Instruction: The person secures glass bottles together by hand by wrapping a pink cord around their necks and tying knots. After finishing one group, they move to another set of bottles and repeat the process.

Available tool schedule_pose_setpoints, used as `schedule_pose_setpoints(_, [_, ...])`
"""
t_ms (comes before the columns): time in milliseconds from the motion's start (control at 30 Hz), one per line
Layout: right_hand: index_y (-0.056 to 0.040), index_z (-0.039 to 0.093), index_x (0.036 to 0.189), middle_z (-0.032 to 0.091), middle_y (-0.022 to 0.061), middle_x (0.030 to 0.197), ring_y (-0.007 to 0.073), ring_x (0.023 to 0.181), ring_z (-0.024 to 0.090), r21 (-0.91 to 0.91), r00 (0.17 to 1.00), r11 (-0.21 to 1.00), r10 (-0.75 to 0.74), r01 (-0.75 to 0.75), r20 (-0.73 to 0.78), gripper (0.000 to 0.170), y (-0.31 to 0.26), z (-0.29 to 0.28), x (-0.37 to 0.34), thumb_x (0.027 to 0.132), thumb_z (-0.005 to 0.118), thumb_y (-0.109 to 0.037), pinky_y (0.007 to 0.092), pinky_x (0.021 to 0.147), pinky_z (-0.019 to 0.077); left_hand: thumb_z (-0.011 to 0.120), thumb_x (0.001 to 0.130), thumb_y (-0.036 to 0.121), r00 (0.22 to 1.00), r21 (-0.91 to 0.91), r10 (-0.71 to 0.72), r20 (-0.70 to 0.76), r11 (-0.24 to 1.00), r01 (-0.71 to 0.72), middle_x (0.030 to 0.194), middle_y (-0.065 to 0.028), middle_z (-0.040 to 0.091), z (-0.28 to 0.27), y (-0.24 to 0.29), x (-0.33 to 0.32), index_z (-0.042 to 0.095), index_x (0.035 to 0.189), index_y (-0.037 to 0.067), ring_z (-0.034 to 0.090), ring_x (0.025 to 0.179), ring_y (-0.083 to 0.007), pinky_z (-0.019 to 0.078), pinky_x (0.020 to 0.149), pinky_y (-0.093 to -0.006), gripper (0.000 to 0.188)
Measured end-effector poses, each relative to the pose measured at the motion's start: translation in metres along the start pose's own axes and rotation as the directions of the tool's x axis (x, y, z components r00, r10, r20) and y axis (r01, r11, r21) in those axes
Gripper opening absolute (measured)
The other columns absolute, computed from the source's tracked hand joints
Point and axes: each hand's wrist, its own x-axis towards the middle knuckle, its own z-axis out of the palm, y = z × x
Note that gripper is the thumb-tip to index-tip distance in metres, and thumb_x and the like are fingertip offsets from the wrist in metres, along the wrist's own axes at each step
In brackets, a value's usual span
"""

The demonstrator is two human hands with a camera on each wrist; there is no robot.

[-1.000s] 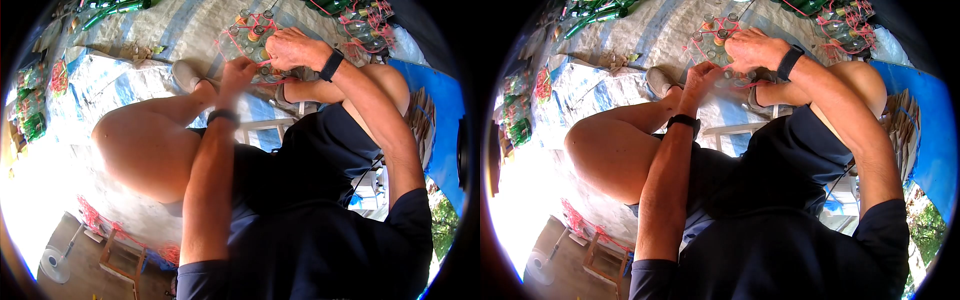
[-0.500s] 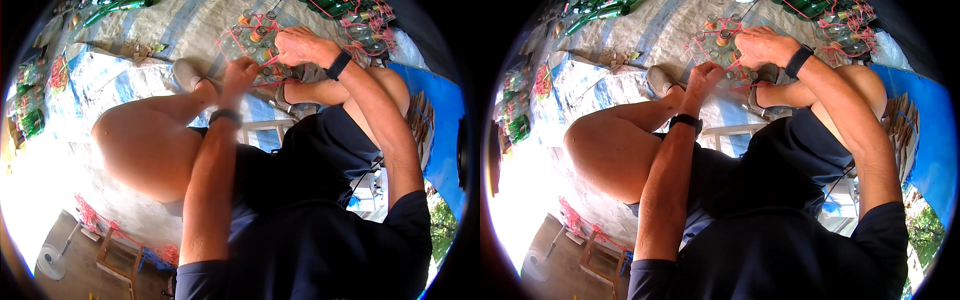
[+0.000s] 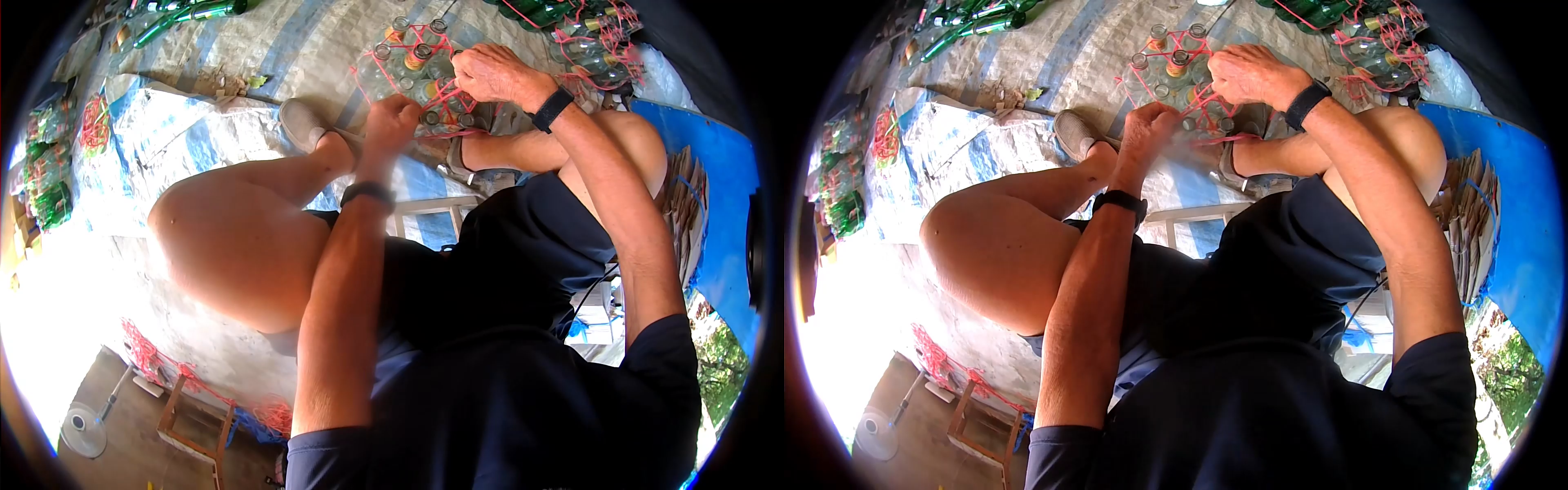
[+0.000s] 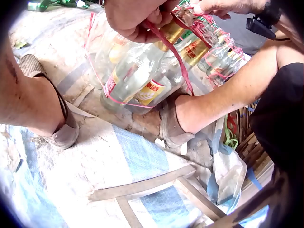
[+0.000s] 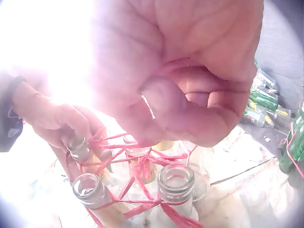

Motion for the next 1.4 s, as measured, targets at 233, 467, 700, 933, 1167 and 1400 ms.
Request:
schedule_pose_setpoints(233, [-0.0021,0.062,0.081,0.065,0.0248,0.077,0.0458,0.080,0.064,0.094,0.999,0.995,-0.023,0.028,-0.049,0.018,0.006,0.008,-0.001,0.089,0.056,-0.017,0.0537,0.073,0.0498,0.058,0.084,0.019,1.000,-0.025,-0.026,-0.003,0.999,0.026,0.076,-0.0045,0.068,0.000,0.002,-0.001,0.074,0.090,-0.002,0.061,0.065,-0.0118,0.0513,0.060,-0.0283,0.028])
schedule_pose_setpoints(467, [-0.0024,0.060,0.080,0.063,0.0237,0.074,0.0452,0.077,0.062,0.258,0.995,0.963,0.063,-0.082,0.083,0.016,0.000,0.001,0.004,0.089,0.055,-0.015,0.0518,0.070,0.0491,0.064,0.086,0.023,0.998,-0.098,-0.062,0.009,0.993,0.063,0.078,-0.0033,0.068,0.000,0.011,-0.003,0.072,0.088,-0.002,0.059,0.068,-0.0093,0.0473,0.060,-0.0264,0.026])
schedule_pose_setpoints(700, [-0.0023,0.065,0.077,0.067,0.0219,0.075,0.0415,0.081,0.068,0.232,0.991,0.964,0.128,-0.132,0.032,0.016,-0.002,0.013,0.010,0.086,0.061,-0.015,0.0508,0.071,0.0533,0.078,0.088,0.026,0.996,-0.124,-0.089,0.000,0.988,0.088,0.074,-0.0002,0.066,0.007,0.005,0.001,0.072,0.084,-0.002,0.055,0.064,-0.0063,0.0426,0.057,-0.0235,0.029])
schedule_pose_setpoints(933, [-0.0032,0.068,0.079,0.071,0.0201,0.078,0.0382,0.081,0.071,0.110,0.992,0.987,0.121,-0.117,-0.023,0.010,0.001,0.027,0.018,0.082,0.065,-0.012,0.0488,0.070,0.0559,0.076,0.089,0.025,0.996,-0.082,-0.069,-0.060,0.995,0.064,0.072,0.0002,0.065,0.009,0.001,0.000,0.071,0.081,-0.001,0.053,0.062,-0.0047,0.0412,0.055,-0.0234,0.028])
schedule_pose_setpoints(1167, [-0.0044,0.069,0.079,0.067,0.0129,0.064,0.0283,0.065,0.069,0.433,0.888,0.777,0.375,-0.458,0.267,0.014,-0.021,-0.006,0.011,0.084,0.057,-0.011,0.0420,0.066,0.0557,0.075,0.087,0.025,0.993,-0.071,-0.072,-0.092,0.995,0.066,0.066,-0.0013,0.063,0.008,-0.008,0.003,0.072,0.079,-0.003,0.054,0.058,-0.0077,0.0430,0.053,-0.0282,0.029])
schedule_pose_setpoints(1400, [-0.0030,0.061,0.078,0.067,0.0178,0.072,0.0378,0.068,0.066,0.364,0.977,0.925,0.169,-0.112,-0.131,0.022,-0.001,0.040,0.000,0.091,0.059,-0.021,0.0465,0.064,0.0519,0.076,0.090,0.021,0.982,-0.218,-0.180,-0.057,0.962,0.164,0.066,0.0072,0.055,0.006,0.018,-0.011,0.073,0.076,0.001,0.044,0.058,-0.0024,0.0328,0.051,-0.0231,0.025])
